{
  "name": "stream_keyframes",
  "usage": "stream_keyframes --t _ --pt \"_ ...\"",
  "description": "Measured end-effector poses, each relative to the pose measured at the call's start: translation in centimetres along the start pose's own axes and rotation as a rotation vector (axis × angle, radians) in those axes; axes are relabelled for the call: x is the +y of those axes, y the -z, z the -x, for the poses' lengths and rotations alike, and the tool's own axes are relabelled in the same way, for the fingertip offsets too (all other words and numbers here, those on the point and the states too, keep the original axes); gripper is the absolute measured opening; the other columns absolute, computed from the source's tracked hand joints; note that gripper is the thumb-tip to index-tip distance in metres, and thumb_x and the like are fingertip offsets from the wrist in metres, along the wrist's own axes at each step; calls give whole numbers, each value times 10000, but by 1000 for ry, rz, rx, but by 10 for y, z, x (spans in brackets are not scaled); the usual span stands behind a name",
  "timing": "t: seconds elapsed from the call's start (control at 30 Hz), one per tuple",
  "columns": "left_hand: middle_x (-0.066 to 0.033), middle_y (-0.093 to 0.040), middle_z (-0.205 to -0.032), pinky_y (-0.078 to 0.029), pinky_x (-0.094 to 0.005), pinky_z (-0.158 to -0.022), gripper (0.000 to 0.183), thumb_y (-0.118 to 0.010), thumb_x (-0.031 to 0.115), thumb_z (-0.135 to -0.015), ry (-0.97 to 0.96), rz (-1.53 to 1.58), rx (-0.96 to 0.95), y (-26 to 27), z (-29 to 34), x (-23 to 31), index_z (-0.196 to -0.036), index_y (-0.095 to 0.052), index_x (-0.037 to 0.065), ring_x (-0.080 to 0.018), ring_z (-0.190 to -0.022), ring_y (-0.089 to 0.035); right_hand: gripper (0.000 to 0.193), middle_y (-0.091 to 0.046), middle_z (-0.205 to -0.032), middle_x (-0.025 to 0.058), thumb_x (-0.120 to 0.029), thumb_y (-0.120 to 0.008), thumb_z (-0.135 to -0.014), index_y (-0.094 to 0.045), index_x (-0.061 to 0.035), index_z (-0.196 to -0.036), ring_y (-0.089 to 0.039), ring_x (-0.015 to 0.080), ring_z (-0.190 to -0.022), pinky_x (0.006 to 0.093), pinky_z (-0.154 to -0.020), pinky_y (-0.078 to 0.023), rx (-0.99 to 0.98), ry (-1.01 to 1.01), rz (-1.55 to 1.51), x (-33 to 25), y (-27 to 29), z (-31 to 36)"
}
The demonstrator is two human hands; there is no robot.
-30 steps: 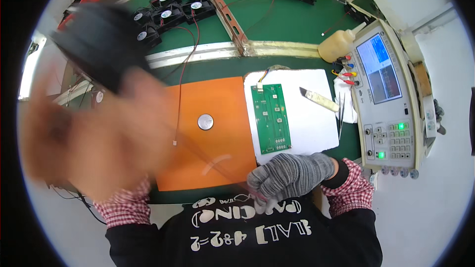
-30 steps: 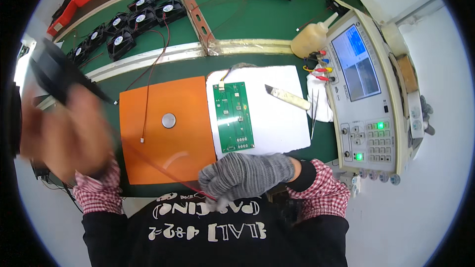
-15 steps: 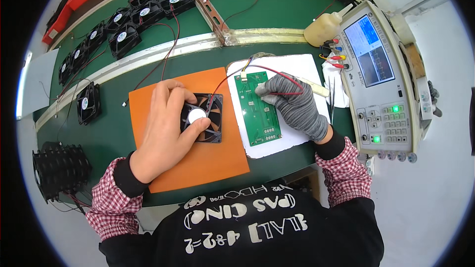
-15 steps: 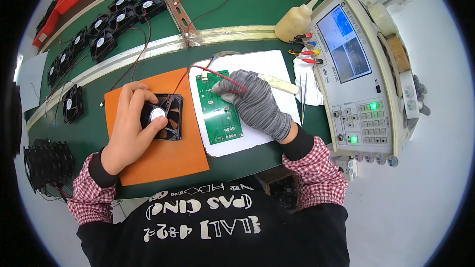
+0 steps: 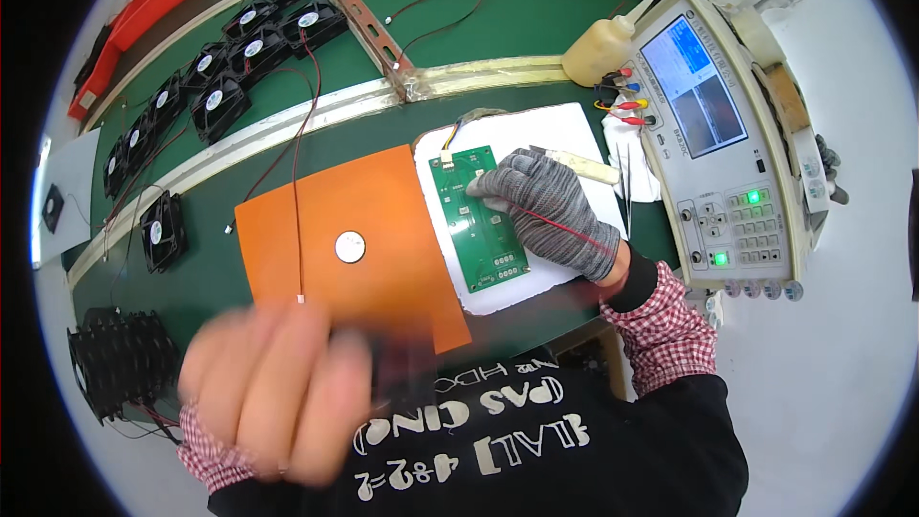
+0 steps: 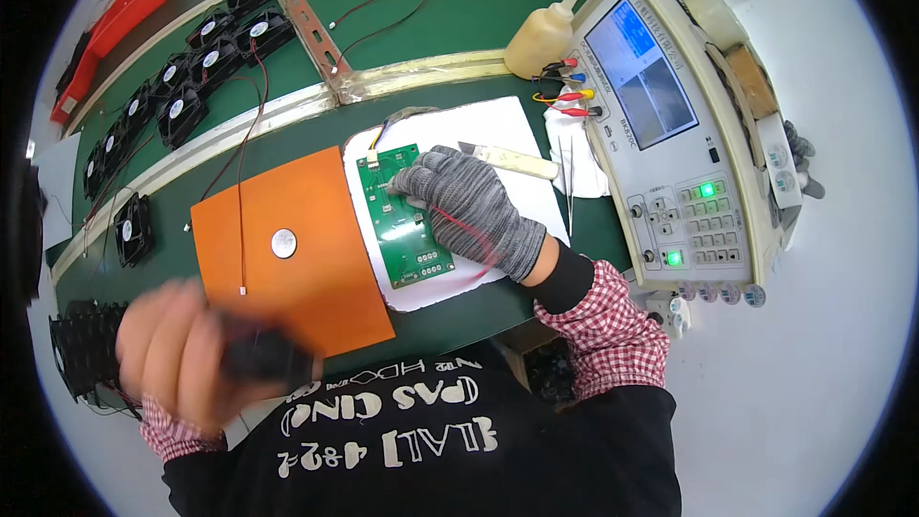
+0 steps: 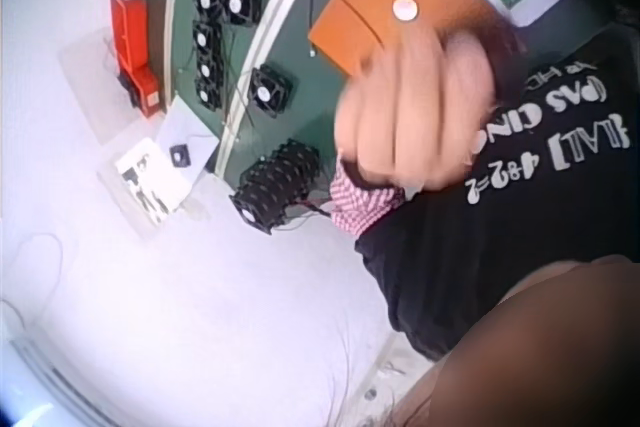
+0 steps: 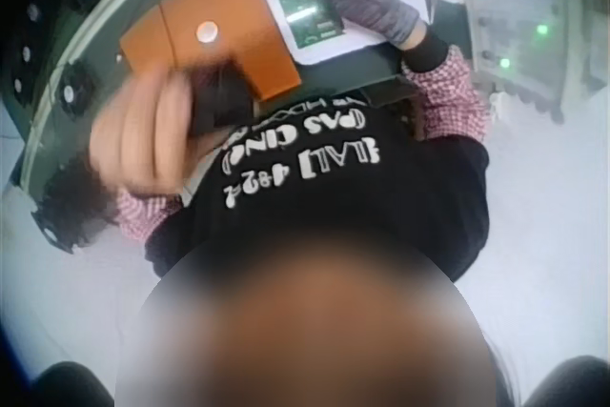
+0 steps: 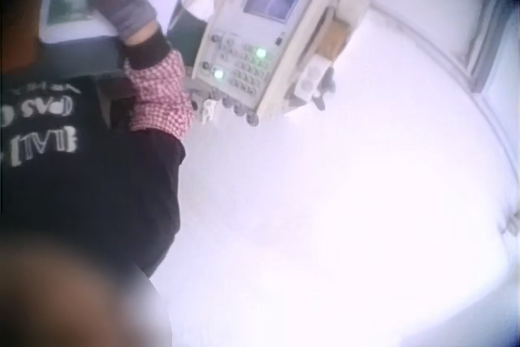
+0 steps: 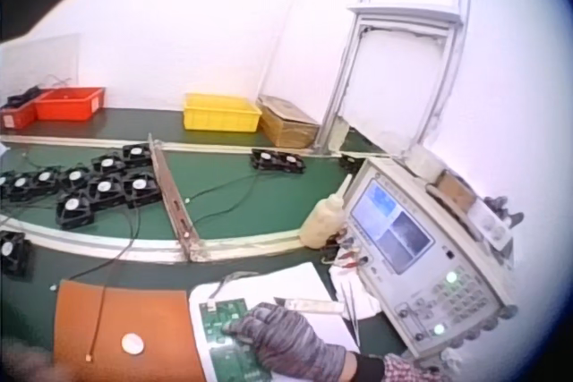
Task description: The person repeatedly picks up small black cooling fans from a tray, connects them to a green circuit board using red and black wires, and places them back on the tray. The person wears a glove on the right hand and handles the fans one at a time throughout the clip.
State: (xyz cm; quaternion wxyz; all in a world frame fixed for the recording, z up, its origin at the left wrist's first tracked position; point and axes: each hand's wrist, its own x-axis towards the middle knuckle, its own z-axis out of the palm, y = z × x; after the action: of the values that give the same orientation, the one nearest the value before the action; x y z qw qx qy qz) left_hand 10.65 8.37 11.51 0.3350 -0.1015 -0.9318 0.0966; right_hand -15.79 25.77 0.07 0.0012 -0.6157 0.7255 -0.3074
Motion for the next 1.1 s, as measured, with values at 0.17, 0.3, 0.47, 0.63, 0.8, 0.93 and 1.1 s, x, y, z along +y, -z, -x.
stream_keyframes --t 0.17,0.3,0.47,0.63,0.8,0.93,1.1 --pt "-64 -648 -890 -504 -290 -599 308 -714 310 -818 -279 1616 -874 -22 42 -91 -843 -609 22 -183 -778 -652 181 -603 -918 99 -24 -621 -810 -694 -92 -961 -611 287 -897 408 -800 -490 44 -74 -153 -5 -3 -2" --pt "-323 -636 -976 -566 -500 -698 750 -602 573 -884 468 2705 -325 -19 26 -29 -1138 -568 -132 -432 -878 -658 175 -610 -916 99 14 -639 -776 -703 -75 -913 -617 287 -871 399 -786 -500 57 -40 -159 0 -9 -1" --pt "-338 -616 -980 -541 -556 -717 919 -518 703 -858 431 2930 -380 -24 8 -20 -1201 -509 -150 -472 -891 -639 167 -615 -914 99 19 -644 -768 -704 -76 -893 -616 289 -870 383 -774 -499 92 -29 -155 1 -10 2" --pt "-181 -634 -973 -519 -372 -787 743 -658 590 -836 1294 690 -194 0 -12 12 -1220 -531 -34 -314 -871 -646 83 -591 -882 104 -74 -657 -814 -683 -63 -892 -596 291 -856 392 -764 -487 53 -56 -54 0 -3 2" --pt "-198 -643 -1023 -521 -400 -803 657 -779 358 -781 169 -62 228 -10 6 -22 -1251 -527 -25 -320 -867 -651 104 -574 -872 110 -143 -653 -835 -676 -71 -906 -582 295 -854 403 -753 -480 42 -27 6 -8 -3 -4" --pt "-230 -611 -1195 -486 -420 -925 939 -860 504 -626 10 281 201 -69 -75 -54 -1317 -498 -18 -355 -1065 -615 102 -599 -879 96 -102 -652 -832 -678 -92 -931 -606 297 -861 394 -754 -499 16 24 141 -10 5 -3" --pt "-264 -413 -1433 -359 -439 -1088 750 -721 325 -840 98 264 178 -174 -122 -108 -1408 -396 -44 -389 -1334 -413 139 -677 -903 74 -67 -691 -836 -667 -84 -971 -671 243 -861 339 -756 -535 241 -99 -333 -7 -3 1"
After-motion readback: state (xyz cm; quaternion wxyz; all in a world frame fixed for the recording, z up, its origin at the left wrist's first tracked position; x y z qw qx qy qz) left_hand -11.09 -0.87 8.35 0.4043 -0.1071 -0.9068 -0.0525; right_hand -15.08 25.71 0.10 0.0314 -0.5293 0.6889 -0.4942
